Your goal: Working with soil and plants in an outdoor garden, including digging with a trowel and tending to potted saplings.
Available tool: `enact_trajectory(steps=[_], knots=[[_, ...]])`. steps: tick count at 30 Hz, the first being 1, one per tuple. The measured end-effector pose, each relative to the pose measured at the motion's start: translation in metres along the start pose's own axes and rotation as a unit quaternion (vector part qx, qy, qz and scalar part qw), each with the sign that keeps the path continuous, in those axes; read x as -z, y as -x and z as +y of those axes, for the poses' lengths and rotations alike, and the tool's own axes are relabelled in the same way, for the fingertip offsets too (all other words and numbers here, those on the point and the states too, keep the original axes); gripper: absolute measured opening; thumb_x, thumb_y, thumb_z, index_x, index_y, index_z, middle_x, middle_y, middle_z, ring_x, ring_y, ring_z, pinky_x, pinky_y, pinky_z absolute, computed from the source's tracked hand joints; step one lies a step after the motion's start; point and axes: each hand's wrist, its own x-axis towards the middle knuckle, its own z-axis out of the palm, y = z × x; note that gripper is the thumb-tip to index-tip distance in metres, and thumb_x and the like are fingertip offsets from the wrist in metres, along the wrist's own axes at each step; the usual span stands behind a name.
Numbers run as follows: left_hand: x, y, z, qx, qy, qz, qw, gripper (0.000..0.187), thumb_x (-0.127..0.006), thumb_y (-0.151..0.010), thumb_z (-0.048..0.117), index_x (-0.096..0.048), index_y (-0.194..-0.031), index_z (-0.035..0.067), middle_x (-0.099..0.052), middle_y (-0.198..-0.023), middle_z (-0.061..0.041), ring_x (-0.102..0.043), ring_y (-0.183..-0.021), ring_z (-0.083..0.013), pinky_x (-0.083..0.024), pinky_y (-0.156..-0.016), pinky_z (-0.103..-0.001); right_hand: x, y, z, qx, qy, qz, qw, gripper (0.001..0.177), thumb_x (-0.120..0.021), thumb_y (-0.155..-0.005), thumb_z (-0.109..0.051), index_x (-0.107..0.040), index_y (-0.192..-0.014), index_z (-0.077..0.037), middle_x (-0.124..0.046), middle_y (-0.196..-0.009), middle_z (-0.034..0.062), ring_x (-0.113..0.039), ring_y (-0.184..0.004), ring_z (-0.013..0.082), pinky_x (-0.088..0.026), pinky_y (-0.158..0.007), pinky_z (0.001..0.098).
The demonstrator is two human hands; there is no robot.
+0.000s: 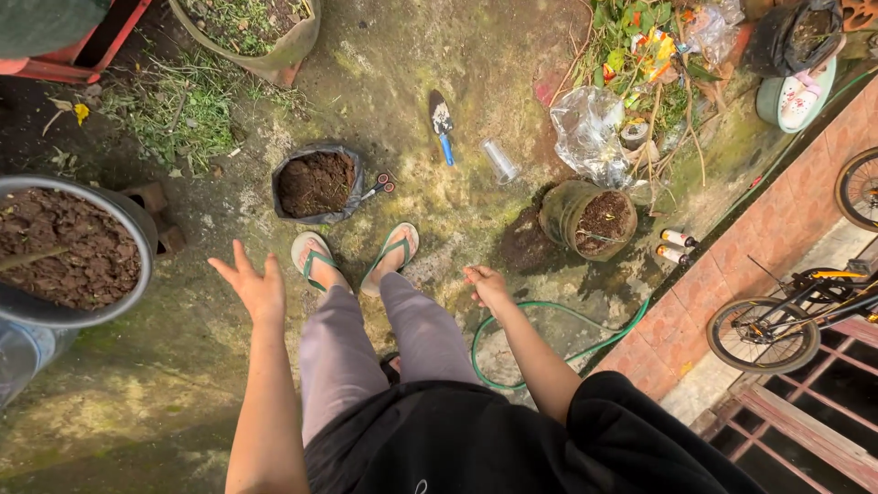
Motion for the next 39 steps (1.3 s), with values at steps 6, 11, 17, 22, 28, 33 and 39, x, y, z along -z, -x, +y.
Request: enact_trajectory(steps=[6, 11, 17, 22, 28, 33, 39], knots=[[-0.063, -0.039, -0.039, 0.000, 0.003, -0.049, 0.999, 0.063, -0.064, -0.099, 0.033, -0.046, -0.157, 0.017, -0.008, -0.172, -0.026, -0.017, -0.158, -0.0430, -0.028, -0.123, -0.047, -0.048, -0.138, 0.016, 0.069, 0.185, 0.041, 0.979, 0.033, -0.061, -0.102, -0.046, -0.075, -0.113, -0.019, -0.079, -0.108, 0.0038, -0.058, -0.069, 0.0160, -0.045, -0.059, 0.0342], [-0.137, -0.107, -0.108, -0.055, -0.066, -0.029, 0.996, 0.063, -0.065, -0.097, 0.032, -0.048, -0.157, 0.018, -0.016, -0.173, -0.025, -0.023, -0.158, -0.0439, -0.029, -0.125, -0.049, -0.118, -0.268, -0.034, 0.213, 0.395, 0.037, 0.893, 0.029, -0.054, -0.102, -0.042, -0.073, -0.109, -0.021, -0.077, -0.104, 0.0097, -0.071, -0.088, 0.0285, -0.056, -0.075, 0.0424], [-0.202, -0.234, -0.114, -0.189, -0.262, -0.010, 0.946, 0.074, -0.067, -0.096, 0.038, -0.044, -0.163, 0.017, -0.019, -0.173, -0.024, -0.024, -0.156, -0.0454, -0.026, -0.119, -0.066, -0.191, -0.436, -0.115, 0.449, 0.477, 0.023, 0.755, 0.019, -0.063, -0.093, -0.034, -0.072, -0.101, -0.019, -0.072, -0.110, 0.0109, -0.071, -0.102, 0.0330, -0.057, -0.083, 0.0475], [-0.224, -0.311, -0.126, -0.174, -0.371, -0.039, 0.911, 0.095, -0.061, -0.083, 0.058, -0.033, -0.161, 0.010, -0.031, -0.159, -0.025, -0.033, -0.141, -0.0435, -0.027, -0.102, -0.072, -0.219, -0.461, -0.179, 0.591, 0.456, -0.041, 0.664, 0.025, -0.068, -0.092, -0.028, -0.062, -0.114, -0.018, -0.063, -0.122, 0.0132, -0.070, -0.090, 0.0330, -0.057, -0.075, 0.0472], [-0.225, -0.330, -0.140, 0.071, -0.591, -0.184, 0.782, 0.081, -0.040, -0.098, 0.079, -0.079, -0.120, 0.012, -0.077, -0.124, -0.017, -0.072, -0.118, -0.0344, -0.058, -0.102, -0.050, -0.202, -0.464, -0.203, 0.728, 0.451, -0.131, 0.499, 0.063, -0.072, -0.095, -0.026, -0.037, -0.147, -0.019, -0.059, -0.103, 0.0127, -0.064, -0.063, 0.0315, -0.053, -0.049, 0.0437], [-0.241, -0.314, -0.147, -0.010, -0.616, -0.224, 0.756, 0.067, -0.032, -0.107, 0.061, -0.081, -0.108, 0.015, -0.076, -0.122, -0.014, -0.073, -0.117, -0.0316, -0.056, -0.104, -0.045, -0.201, -0.454, -0.226, 0.778, 0.469, -0.146, 0.392, 0.062, -0.071, -0.097, -0.025, -0.040, -0.150, -0.021, -0.058, -0.100, 0.0123, -0.065, -0.071, 0.0333, -0.054, -0.059, 0.0455], [-0.267, -0.384, -0.190, -0.077, -0.653, -0.203, 0.725, 0.044, -0.050, -0.101, 0.042, -0.073, -0.126, 0.013, -0.064, -0.137, -0.014, -0.061, -0.130, -0.0342, -0.051, -0.108, -0.046, -0.211, -0.475, -0.222, 0.813, 0.328, -0.185, 0.444, 0.014, -0.070, -0.099, -0.017, -0.065, -0.106, -0.006, -0.066, -0.105, 0.0163, -0.067, -0.093, 0.0421, -0.050, -0.073, 0.0539]])
